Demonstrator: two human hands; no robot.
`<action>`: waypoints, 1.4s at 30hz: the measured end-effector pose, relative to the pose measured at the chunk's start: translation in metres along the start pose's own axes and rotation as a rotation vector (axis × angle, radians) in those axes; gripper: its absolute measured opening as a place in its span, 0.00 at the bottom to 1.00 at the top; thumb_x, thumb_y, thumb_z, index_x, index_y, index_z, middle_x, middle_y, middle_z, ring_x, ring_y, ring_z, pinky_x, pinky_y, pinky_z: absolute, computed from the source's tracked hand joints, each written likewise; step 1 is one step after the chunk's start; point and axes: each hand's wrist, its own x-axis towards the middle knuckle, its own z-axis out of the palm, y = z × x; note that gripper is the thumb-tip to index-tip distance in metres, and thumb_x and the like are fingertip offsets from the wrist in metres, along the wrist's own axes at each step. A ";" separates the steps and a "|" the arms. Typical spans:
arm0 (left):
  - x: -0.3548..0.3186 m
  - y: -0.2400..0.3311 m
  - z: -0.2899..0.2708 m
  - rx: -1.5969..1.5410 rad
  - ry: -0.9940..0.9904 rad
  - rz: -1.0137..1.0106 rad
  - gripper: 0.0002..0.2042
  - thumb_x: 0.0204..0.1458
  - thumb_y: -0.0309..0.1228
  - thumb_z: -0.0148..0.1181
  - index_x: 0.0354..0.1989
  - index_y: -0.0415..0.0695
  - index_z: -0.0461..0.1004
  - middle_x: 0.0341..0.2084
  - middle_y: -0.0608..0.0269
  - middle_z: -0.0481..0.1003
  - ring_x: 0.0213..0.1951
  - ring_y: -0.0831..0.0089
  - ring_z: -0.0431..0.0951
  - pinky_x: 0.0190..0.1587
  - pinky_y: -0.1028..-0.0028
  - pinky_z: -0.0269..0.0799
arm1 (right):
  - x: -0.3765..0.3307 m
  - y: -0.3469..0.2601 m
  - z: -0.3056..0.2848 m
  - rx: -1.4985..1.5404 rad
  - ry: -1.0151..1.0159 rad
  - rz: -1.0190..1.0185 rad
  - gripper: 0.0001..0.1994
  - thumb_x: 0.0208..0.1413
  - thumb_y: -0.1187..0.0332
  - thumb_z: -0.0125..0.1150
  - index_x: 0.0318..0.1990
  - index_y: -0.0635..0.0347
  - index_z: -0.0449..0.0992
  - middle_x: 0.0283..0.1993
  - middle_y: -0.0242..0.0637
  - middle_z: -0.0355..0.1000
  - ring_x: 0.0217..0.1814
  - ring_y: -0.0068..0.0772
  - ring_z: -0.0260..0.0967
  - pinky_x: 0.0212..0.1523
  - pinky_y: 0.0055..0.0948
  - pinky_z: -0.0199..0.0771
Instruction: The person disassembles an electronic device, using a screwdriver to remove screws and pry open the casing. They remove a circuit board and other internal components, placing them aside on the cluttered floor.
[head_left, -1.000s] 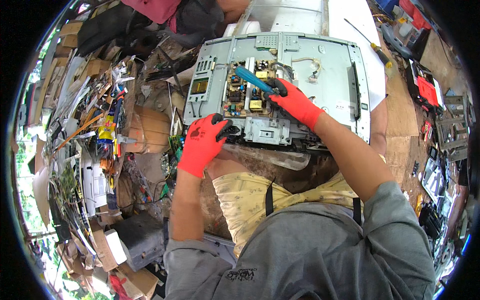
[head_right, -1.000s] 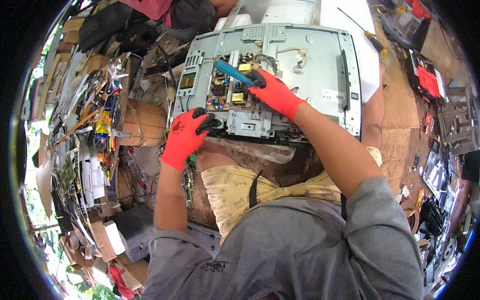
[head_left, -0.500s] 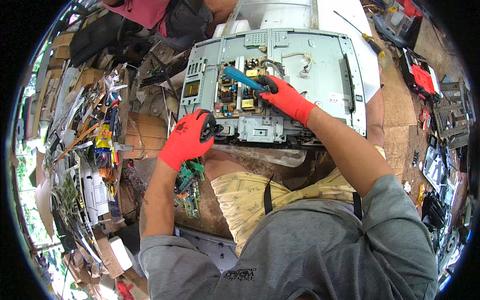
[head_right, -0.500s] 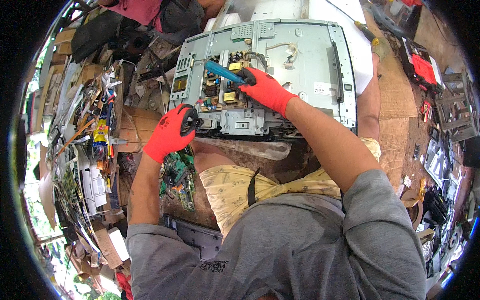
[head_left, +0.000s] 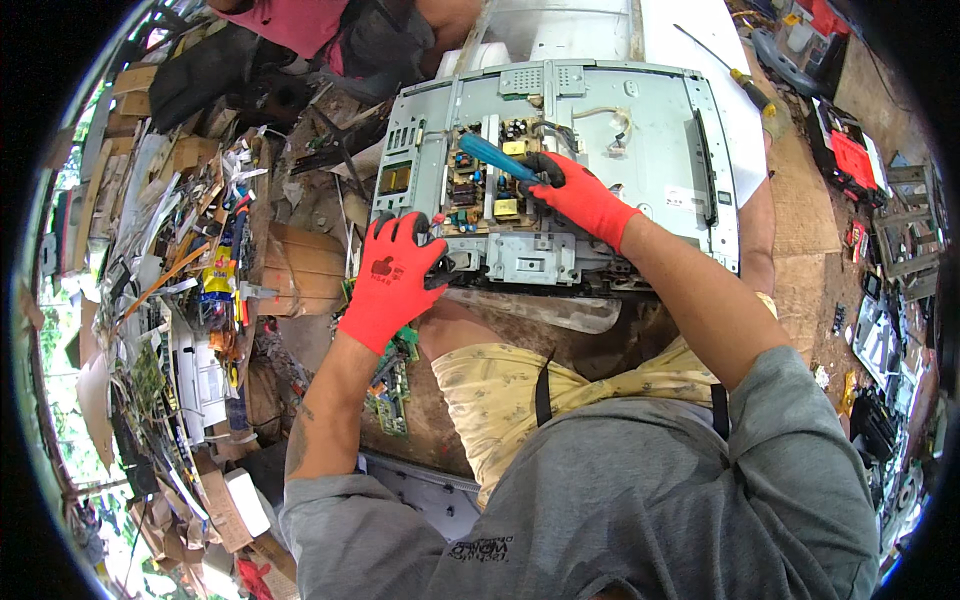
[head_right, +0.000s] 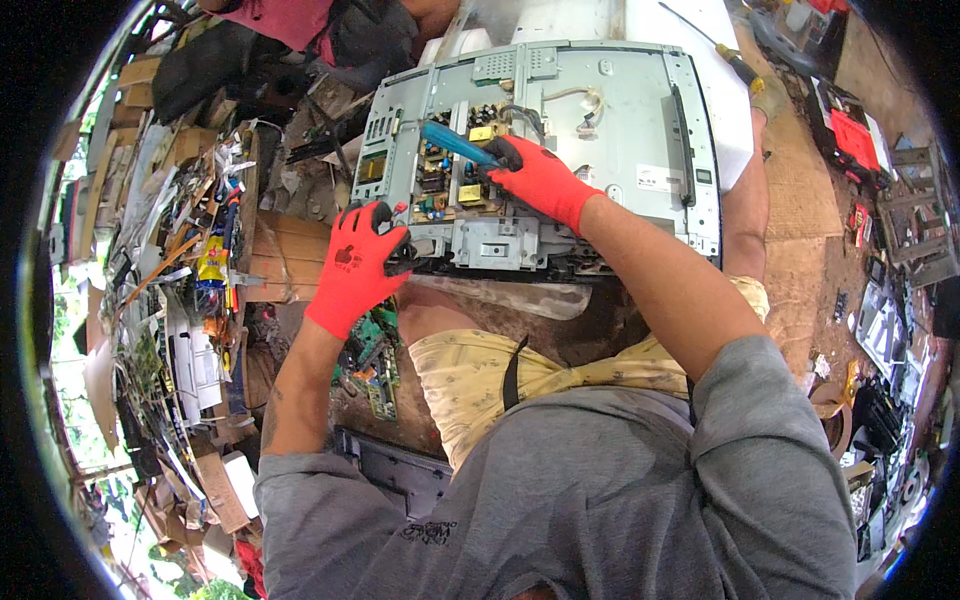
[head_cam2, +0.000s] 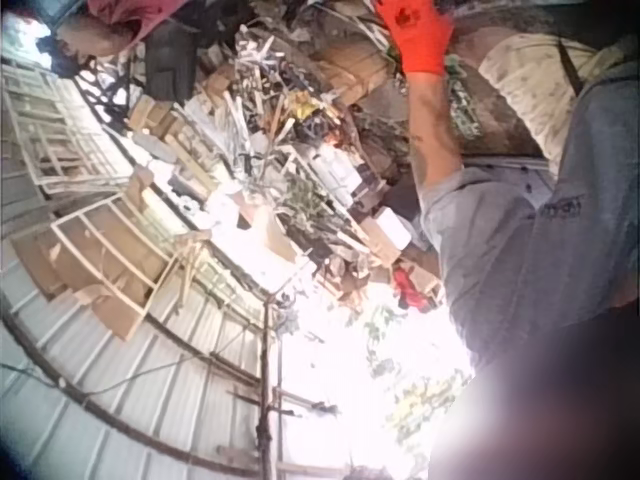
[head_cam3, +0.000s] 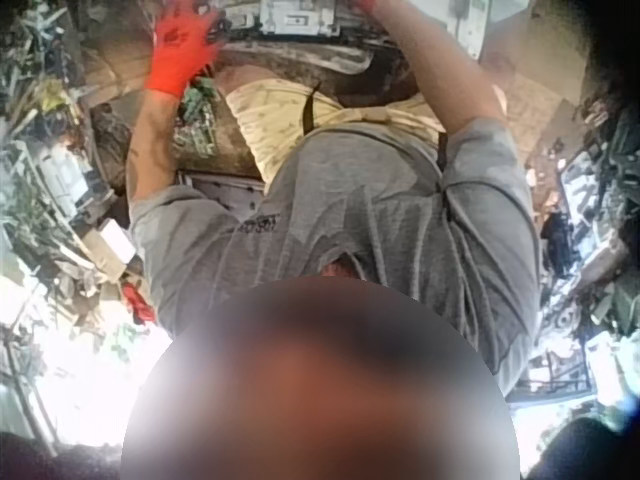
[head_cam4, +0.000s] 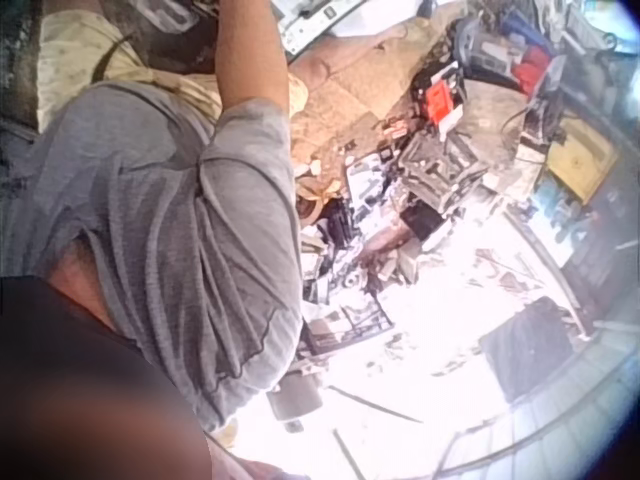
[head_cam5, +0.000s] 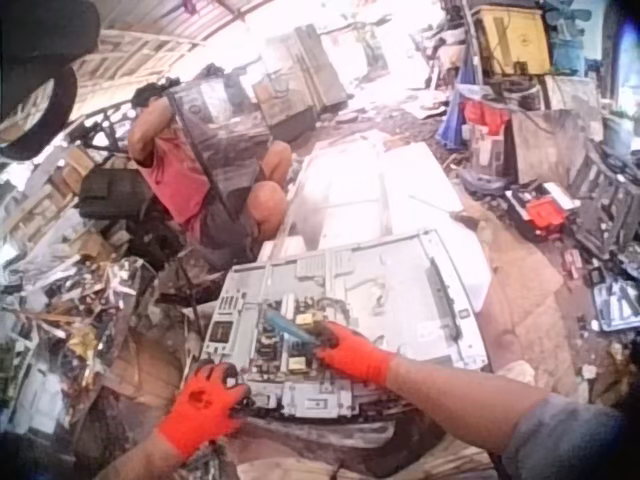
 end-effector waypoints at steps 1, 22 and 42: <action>0.002 -0.003 -0.003 0.016 0.020 0.043 0.25 0.36 0.39 0.73 0.47 0.50 0.77 0.58 0.49 0.67 0.62 0.46 0.64 0.68 0.44 0.53 | 0.000 -0.003 0.000 0.000 -0.014 -0.006 0.21 0.59 0.63 0.63 0.58 0.57 0.73 0.51 0.44 0.76 0.51 0.37 0.73 0.53 0.33 0.71; 0.006 -0.004 0.015 -0.236 0.005 0.015 0.28 0.43 0.37 0.72 0.54 0.42 0.72 0.48 0.50 0.75 0.51 0.50 0.76 0.54 0.59 0.73 | -0.003 -0.006 0.000 -0.065 0.027 -0.022 0.26 0.57 0.63 0.64 0.63 0.59 0.69 0.55 0.46 0.76 0.57 0.42 0.73 0.59 0.35 0.70; 0.012 -0.026 0.030 -0.900 0.098 -0.406 0.18 0.49 0.35 0.67 0.49 0.43 0.79 0.40 0.51 0.81 0.43 0.58 0.82 0.48 0.65 0.75 | -0.021 -0.068 0.072 -0.615 -0.181 -0.233 0.39 0.51 0.58 0.70 0.69 0.58 0.61 0.65 0.53 0.66 0.67 0.54 0.65 0.65 0.42 0.67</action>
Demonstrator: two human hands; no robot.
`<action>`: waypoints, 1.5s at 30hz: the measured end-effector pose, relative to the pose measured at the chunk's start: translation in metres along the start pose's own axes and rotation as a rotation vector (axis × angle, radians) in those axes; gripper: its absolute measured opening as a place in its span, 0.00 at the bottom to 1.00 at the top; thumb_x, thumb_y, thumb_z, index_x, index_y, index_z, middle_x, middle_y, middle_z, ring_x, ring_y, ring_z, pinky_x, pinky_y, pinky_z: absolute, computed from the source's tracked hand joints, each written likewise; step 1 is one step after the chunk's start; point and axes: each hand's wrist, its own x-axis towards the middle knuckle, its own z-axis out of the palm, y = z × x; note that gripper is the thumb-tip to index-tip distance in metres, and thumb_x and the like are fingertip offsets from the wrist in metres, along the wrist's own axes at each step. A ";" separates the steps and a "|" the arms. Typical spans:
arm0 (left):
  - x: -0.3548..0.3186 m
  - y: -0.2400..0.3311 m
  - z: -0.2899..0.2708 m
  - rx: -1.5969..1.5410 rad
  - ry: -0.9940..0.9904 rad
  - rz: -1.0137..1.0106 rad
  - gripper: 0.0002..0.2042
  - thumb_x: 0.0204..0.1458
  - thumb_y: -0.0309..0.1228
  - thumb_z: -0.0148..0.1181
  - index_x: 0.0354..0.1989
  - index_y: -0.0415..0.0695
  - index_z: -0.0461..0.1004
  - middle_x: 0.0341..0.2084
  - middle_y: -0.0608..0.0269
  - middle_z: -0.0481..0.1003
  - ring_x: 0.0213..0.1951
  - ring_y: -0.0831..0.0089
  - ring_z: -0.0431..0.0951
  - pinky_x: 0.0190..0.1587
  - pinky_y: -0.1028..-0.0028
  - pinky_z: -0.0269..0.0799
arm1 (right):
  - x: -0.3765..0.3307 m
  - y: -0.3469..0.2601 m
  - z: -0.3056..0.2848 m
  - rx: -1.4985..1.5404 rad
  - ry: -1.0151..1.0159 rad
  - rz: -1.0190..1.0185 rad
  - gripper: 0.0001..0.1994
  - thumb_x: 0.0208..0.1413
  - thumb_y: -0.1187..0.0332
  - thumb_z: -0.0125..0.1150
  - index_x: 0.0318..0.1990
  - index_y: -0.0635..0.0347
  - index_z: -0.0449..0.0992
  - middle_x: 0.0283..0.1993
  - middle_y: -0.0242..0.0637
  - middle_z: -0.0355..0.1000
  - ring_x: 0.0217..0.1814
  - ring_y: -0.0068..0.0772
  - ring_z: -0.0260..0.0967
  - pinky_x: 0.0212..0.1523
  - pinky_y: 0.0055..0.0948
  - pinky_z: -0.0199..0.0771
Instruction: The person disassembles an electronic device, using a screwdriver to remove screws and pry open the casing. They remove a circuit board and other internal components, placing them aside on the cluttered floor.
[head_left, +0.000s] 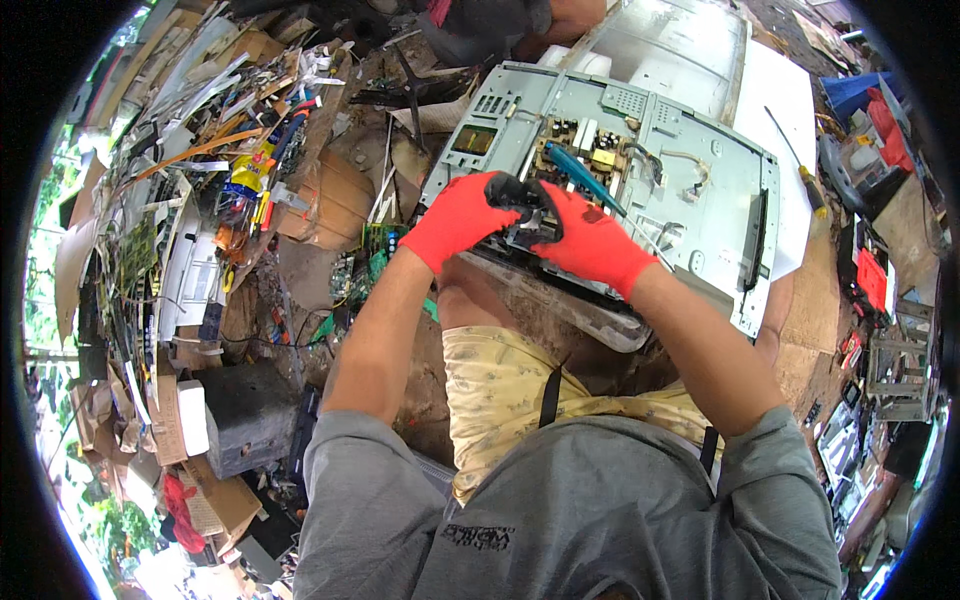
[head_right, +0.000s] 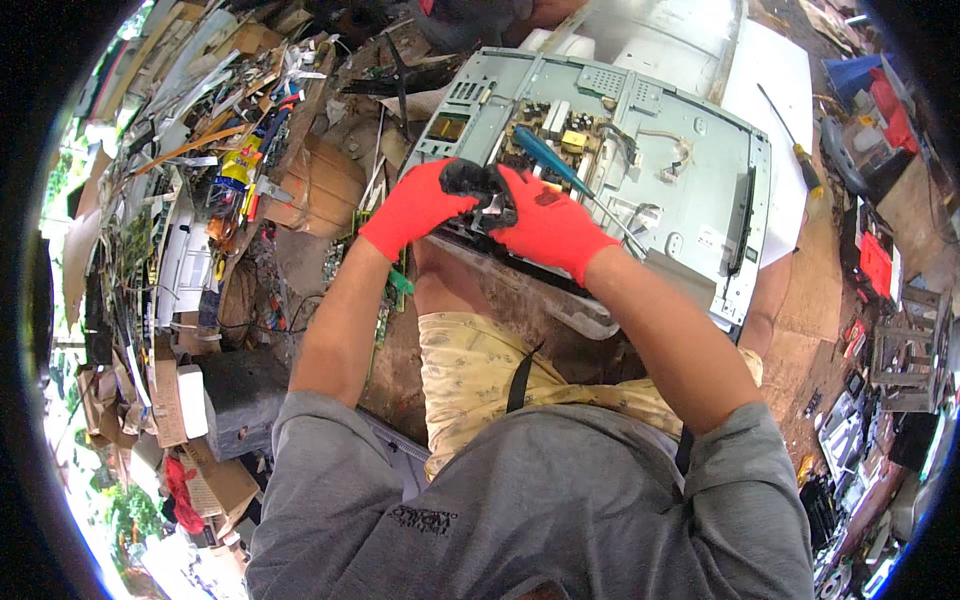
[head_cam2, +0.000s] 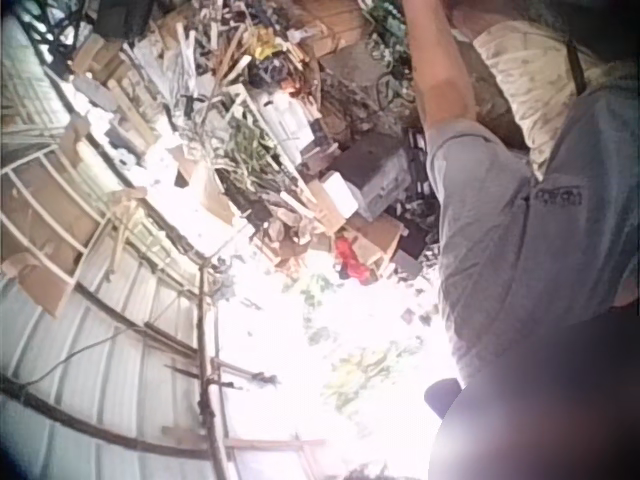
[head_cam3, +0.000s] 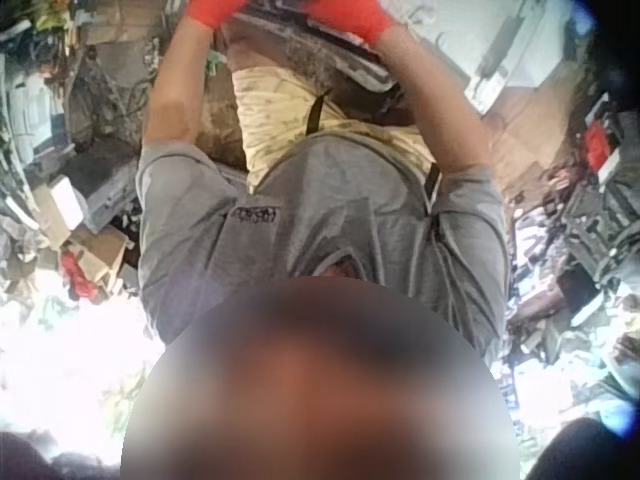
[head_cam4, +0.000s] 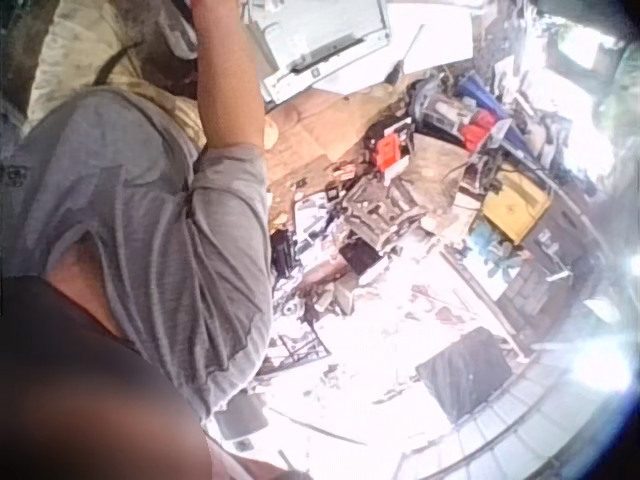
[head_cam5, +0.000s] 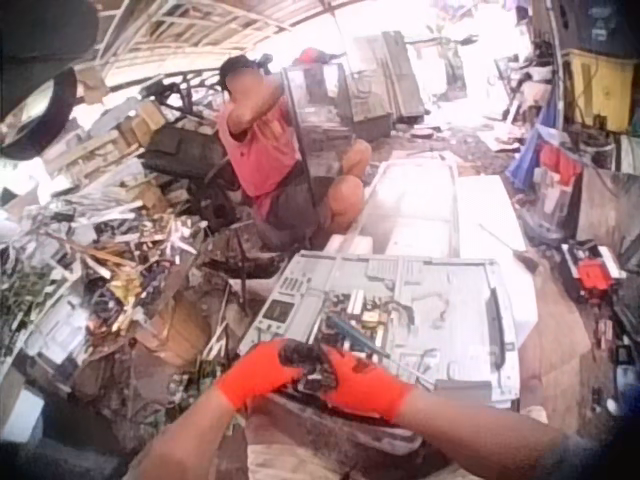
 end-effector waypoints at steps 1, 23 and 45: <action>-0.003 -0.002 -0.001 -0.047 -0.007 0.004 0.18 0.49 0.35 0.67 0.49 0.43 0.79 0.40 0.51 0.81 0.43 0.58 0.82 0.48 0.65 0.75 | 0.004 0.006 0.008 0.054 -0.026 0.017 0.37 0.51 0.61 0.70 0.68 0.57 0.61 0.65 0.51 0.67 0.66 0.52 0.66 0.64 0.40 0.68; -0.019 -0.073 0.000 0.364 0.245 0.117 0.16 0.54 0.31 0.59 0.52 0.46 0.78 0.48 0.50 0.77 0.50 0.47 0.76 0.54 0.57 0.71 | 0.005 0.011 0.023 0.321 -0.019 0.238 0.34 0.54 0.62 0.67 0.68 0.59 0.63 0.59 0.51 0.74 0.62 0.49 0.72 0.62 0.37 0.70; -0.072 -0.069 0.017 -0.481 0.487 0.075 0.20 0.59 0.20 0.51 0.61 0.38 0.72 0.53 0.59 0.78 0.54 0.74 0.75 0.58 0.72 0.69 | 0.091 -0.074 -0.079 0.084 0.060 -0.271 0.44 0.49 0.67 0.69 0.74 0.50 0.53 0.59 0.51 0.72 0.60 0.55 0.71 0.61 0.40 0.70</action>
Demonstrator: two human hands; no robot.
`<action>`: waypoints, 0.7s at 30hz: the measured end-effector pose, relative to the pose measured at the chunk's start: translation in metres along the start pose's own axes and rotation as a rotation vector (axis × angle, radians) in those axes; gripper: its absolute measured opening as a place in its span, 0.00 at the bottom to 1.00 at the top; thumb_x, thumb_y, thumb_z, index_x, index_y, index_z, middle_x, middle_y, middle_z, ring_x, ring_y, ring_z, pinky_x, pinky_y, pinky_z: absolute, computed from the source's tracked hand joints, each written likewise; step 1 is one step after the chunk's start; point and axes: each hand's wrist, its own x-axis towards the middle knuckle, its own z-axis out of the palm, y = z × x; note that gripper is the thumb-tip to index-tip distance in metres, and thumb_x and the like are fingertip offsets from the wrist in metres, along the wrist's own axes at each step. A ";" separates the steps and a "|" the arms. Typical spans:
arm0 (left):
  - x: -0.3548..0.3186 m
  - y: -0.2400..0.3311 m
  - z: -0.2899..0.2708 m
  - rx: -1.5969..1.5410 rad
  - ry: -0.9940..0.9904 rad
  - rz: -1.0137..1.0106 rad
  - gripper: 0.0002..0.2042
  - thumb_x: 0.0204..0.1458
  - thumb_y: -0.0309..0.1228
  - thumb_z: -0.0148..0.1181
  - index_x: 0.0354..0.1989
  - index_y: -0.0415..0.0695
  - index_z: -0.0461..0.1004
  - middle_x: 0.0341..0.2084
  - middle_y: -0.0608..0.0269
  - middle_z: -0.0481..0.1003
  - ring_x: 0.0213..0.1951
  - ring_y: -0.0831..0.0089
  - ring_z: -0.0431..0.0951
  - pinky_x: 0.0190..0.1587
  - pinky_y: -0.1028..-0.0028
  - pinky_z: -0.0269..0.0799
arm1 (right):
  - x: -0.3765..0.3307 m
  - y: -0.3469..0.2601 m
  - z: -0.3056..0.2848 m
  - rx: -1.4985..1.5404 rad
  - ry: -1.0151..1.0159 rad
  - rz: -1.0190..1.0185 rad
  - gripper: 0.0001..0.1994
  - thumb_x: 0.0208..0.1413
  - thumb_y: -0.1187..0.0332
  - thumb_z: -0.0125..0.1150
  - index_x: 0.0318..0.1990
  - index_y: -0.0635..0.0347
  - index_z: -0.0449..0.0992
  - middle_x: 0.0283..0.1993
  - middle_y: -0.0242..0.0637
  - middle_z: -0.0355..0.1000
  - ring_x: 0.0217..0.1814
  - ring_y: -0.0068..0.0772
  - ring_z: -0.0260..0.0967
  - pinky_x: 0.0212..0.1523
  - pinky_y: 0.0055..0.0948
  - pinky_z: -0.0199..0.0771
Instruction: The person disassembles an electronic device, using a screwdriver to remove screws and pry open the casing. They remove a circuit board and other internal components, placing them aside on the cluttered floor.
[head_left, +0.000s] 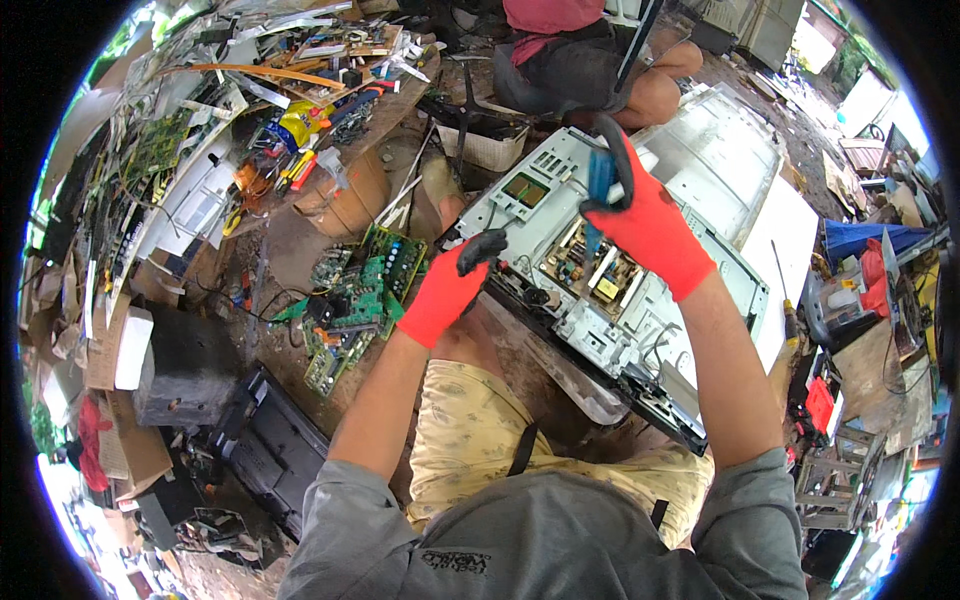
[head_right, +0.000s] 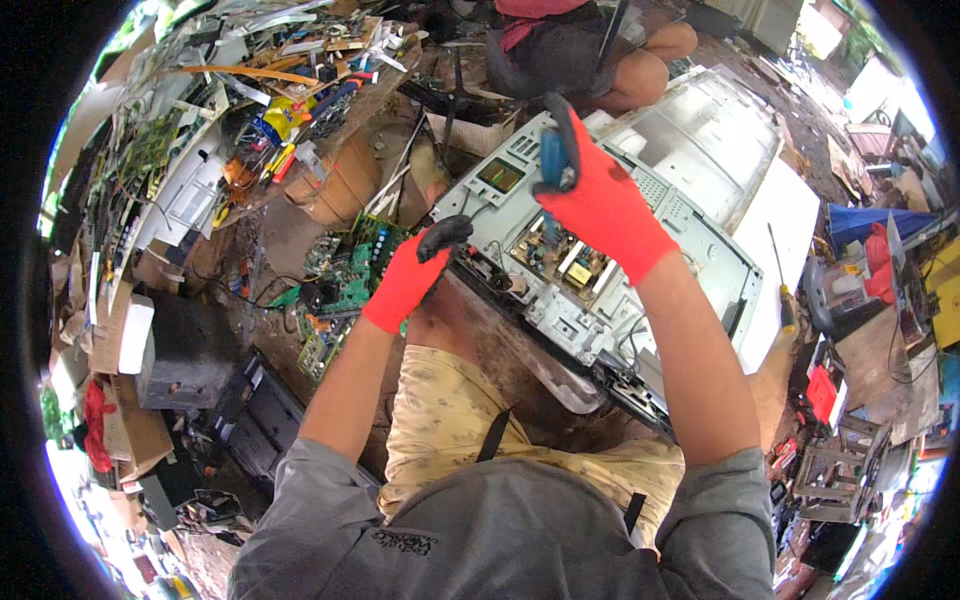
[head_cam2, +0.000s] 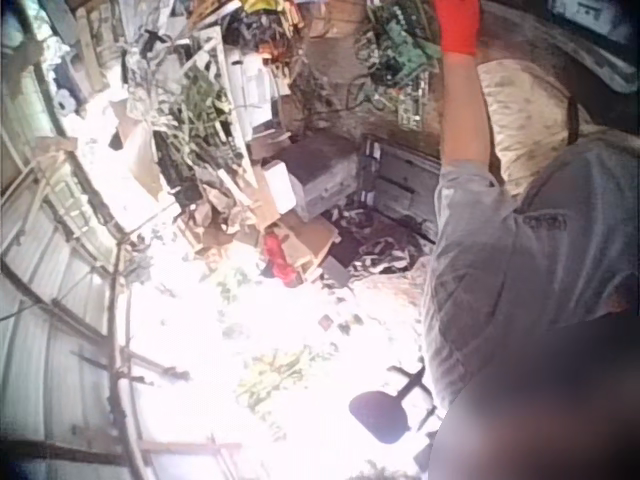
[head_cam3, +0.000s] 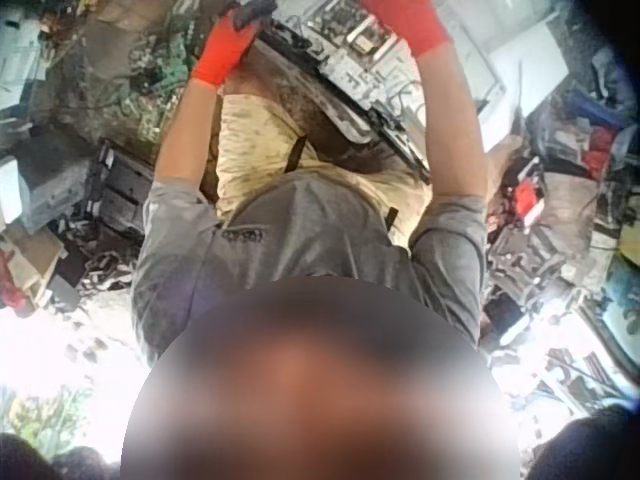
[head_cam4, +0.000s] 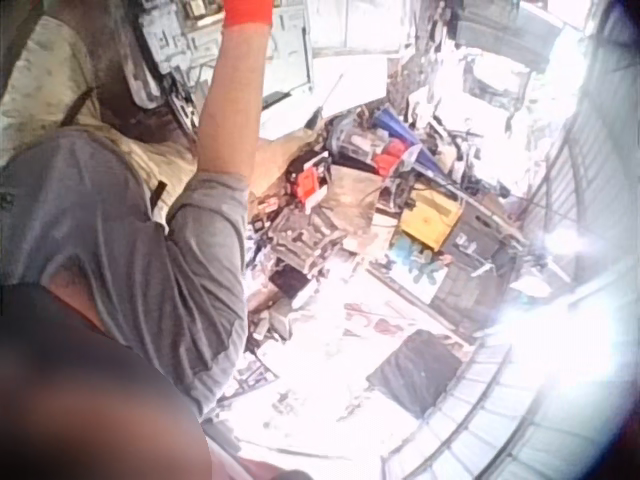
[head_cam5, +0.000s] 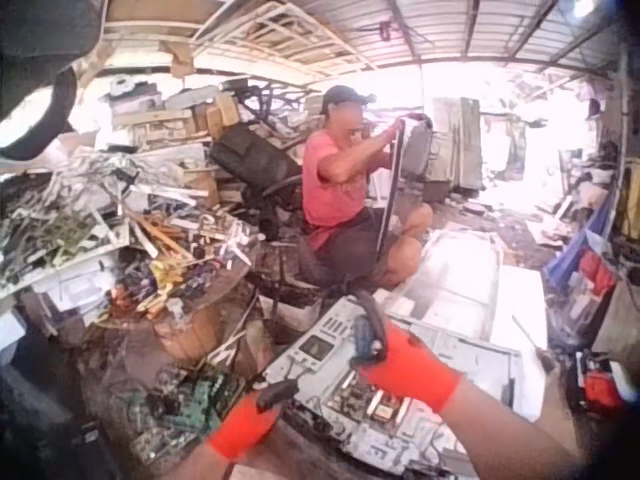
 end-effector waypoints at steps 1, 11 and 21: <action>0.007 0.005 0.006 -0.041 -0.050 -0.005 0.20 0.60 0.20 0.51 0.61 0.39 0.73 0.53 0.59 0.78 0.54 0.75 0.75 0.58 0.72 0.69 | 0.010 0.000 0.003 0.064 0.041 -0.101 0.44 0.49 0.68 0.69 0.74 0.50 0.53 0.58 0.51 0.72 0.60 0.55 0.71 0.60 0.40 0.71; 0.038 -0.007 0.017 -0.182 -0.105 -0.090 0.17 0.61 0.25 0.56 0.59 0.40 0.74 0.46 0.58 0.81 0.46 0.74 0.77 0.53 0.72 0.70 | 0.048 -0.020 0.063 0.004 0.089 -0.262 0.33 0.51 0.76 0.66 0.66 0.56 0.62 0.56 0.48 0.71 0.58 0.48 0.71 0.58 0.37 0.71; 0.033 0.001 0.020 0.058 -0.079 -0.185 0.16 0.62 0.26 0.56 0.58 0.39 0.74 0.45 0.56 0.82 0.46 0.70 0.79 0.52 0.71 0.71 | 0.041 -0.011 0.066 0.010 0.076 -0.223 0.32 0.51 0.75 0.66 0.65 0.57 0.62 0.55 0.48 0.71 0.56 0.50 0.71 0.57 0.38 0.71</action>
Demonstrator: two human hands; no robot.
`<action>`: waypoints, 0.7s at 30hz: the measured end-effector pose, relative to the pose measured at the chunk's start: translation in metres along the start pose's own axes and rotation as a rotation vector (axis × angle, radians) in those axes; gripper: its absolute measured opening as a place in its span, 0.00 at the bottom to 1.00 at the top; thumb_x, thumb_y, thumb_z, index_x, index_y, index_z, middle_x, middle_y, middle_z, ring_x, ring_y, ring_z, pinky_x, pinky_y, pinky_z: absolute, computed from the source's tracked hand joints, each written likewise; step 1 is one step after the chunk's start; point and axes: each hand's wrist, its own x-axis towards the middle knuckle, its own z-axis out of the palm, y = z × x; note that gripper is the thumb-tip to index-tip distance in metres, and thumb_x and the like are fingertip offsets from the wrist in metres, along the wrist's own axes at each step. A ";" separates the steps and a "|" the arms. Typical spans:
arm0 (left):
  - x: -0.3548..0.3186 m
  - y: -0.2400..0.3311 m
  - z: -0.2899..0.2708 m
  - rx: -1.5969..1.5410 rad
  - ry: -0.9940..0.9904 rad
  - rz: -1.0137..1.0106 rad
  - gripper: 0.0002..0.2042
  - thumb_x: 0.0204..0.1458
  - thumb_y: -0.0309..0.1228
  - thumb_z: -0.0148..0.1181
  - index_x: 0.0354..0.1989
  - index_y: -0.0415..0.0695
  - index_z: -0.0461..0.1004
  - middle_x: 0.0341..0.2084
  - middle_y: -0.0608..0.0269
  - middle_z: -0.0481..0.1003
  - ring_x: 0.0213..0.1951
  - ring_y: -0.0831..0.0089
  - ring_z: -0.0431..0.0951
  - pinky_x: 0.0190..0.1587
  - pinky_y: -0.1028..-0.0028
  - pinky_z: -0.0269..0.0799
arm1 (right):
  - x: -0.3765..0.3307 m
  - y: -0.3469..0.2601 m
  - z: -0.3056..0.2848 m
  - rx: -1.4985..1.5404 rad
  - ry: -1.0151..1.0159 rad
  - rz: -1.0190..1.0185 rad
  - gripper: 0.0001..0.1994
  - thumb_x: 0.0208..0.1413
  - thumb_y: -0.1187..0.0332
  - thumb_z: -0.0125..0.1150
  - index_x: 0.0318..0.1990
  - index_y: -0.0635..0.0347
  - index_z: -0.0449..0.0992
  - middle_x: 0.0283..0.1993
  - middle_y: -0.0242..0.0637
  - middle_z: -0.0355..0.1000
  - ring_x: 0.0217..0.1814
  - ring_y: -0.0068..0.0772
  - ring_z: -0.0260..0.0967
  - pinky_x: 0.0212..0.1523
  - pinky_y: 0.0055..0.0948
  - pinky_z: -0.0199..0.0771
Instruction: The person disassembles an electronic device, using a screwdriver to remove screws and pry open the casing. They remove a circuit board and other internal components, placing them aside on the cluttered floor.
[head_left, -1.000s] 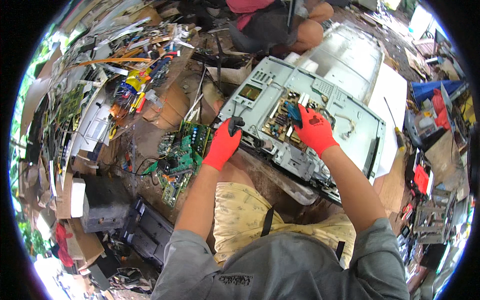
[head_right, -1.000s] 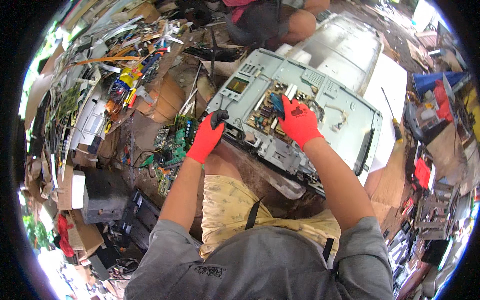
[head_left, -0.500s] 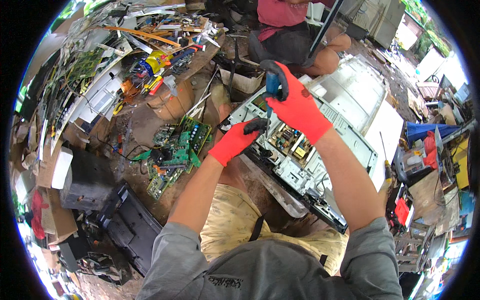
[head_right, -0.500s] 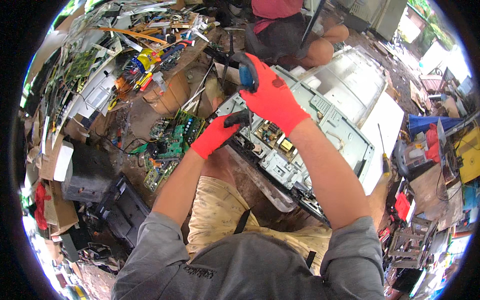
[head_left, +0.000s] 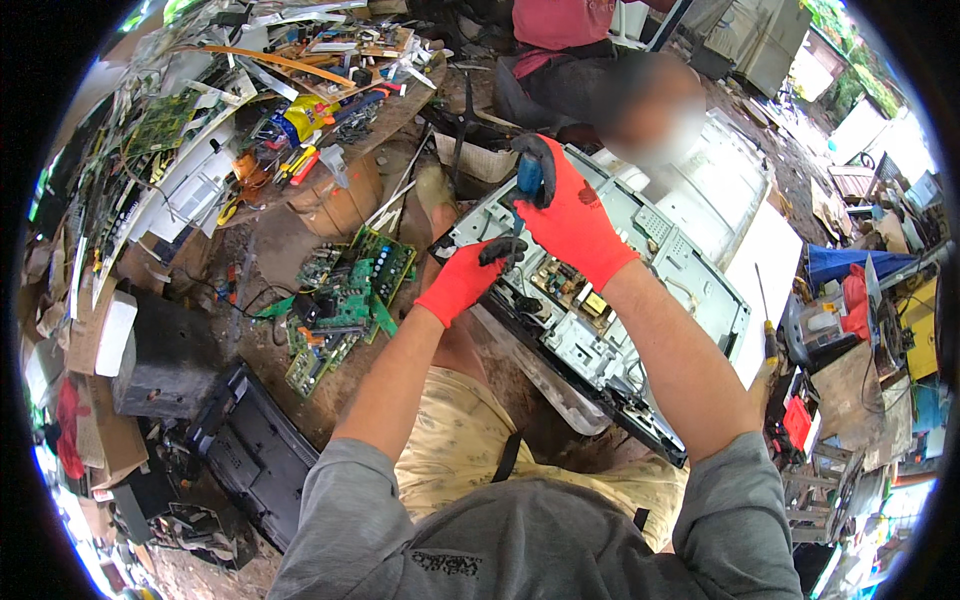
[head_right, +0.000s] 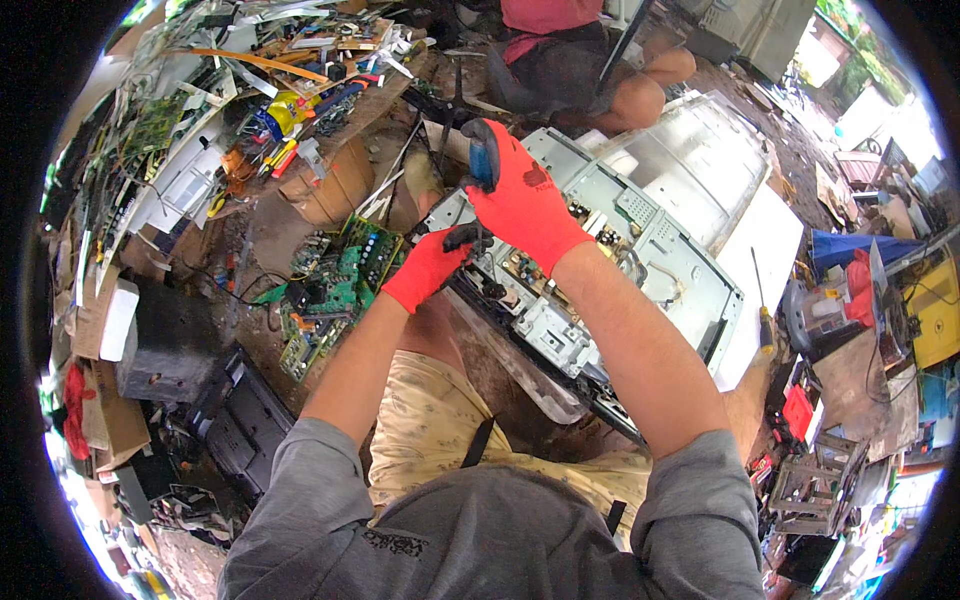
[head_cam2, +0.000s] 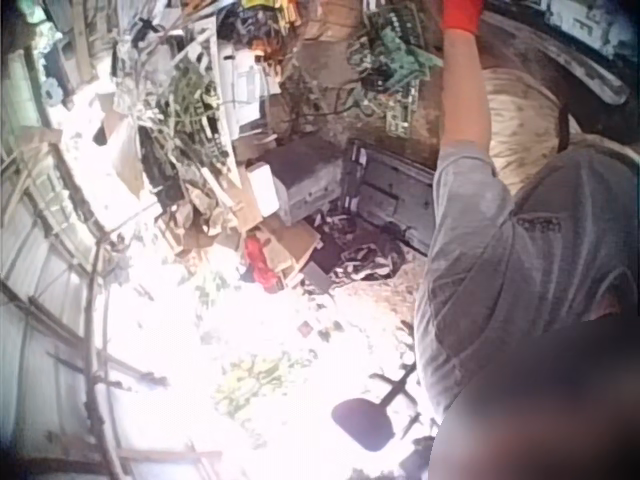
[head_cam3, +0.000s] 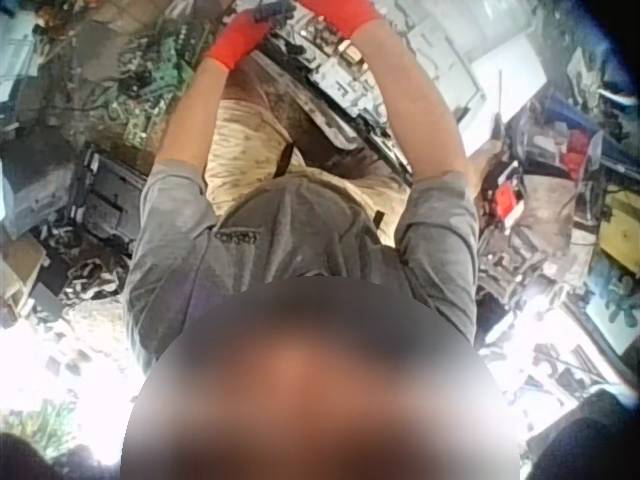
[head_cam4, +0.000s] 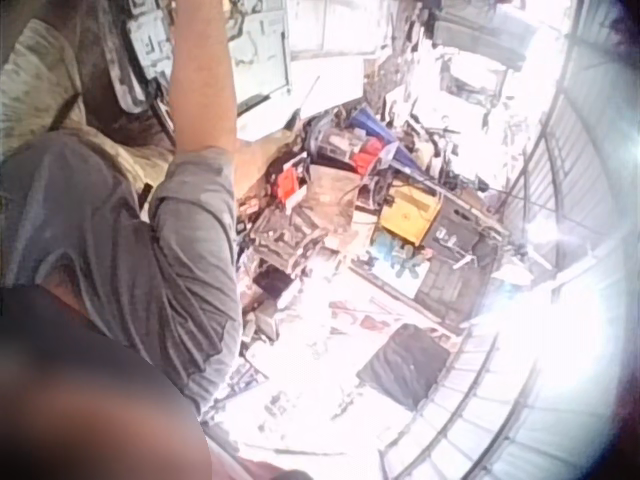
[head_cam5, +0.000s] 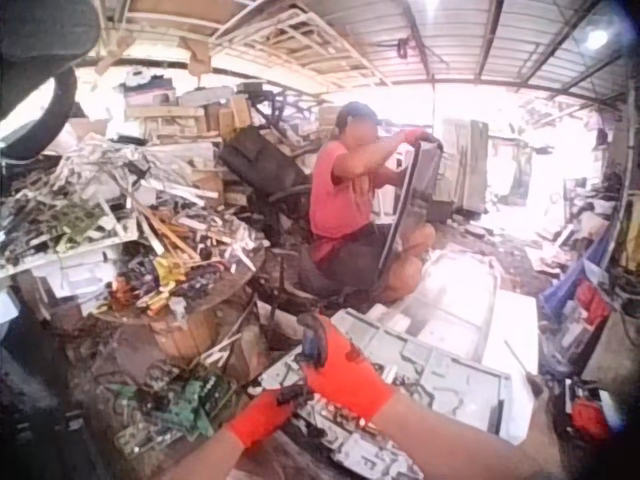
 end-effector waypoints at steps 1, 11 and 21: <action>0.000 0.004 0.001 0.041 -0.005 0.026 0.16 0.62 0.26 0.56 0.58 0.40 0.74 0.45 0.55 0.82 0.46 0.70 0.79 0.52 0.71 0.71 | -0.001 0.002 -0.001 -0.005 0.003 -0.006 0.32 0.51 0.75 0.66 0.65 0.57 0.62 0.55 0.48 0.71 0.56 0.50 0.72 0.56 0.38 0.71; 0.008 -0.023 -0.005 0.116 0.005 0.130 0.14 0.62 0.26 0.54 0.54 0.39 0.75 0.38 0.59 0.81 0.40 0.75 0.78 0.47 0.71 0.73 | 0.020 -0.026 -0.015 -0.591 -0.161 -0.110 0.29 0.56 0.50 0.64 0.58 0.59 0.65 0.41 0.49 0.78 0.44 0.54 0.77 0.42 0.45 0.77; 0.007 -0.032 -0.002 0.224 0.087 0.342 0.11 0.62 0.29 0.55 0.50 0.41 0.77 0.33 0.56 0.81 0.35 0.70 0.79 0.42 0.68 0.74 | 0.035 -0.048 -0.025 -0.774 -0.280 -0.116 0.24 0.55 0.47 0.61 0.44 0.63 0.74 0.38 0.49 0.80 0.41 0.51 0.79 0.42 0.46 0.79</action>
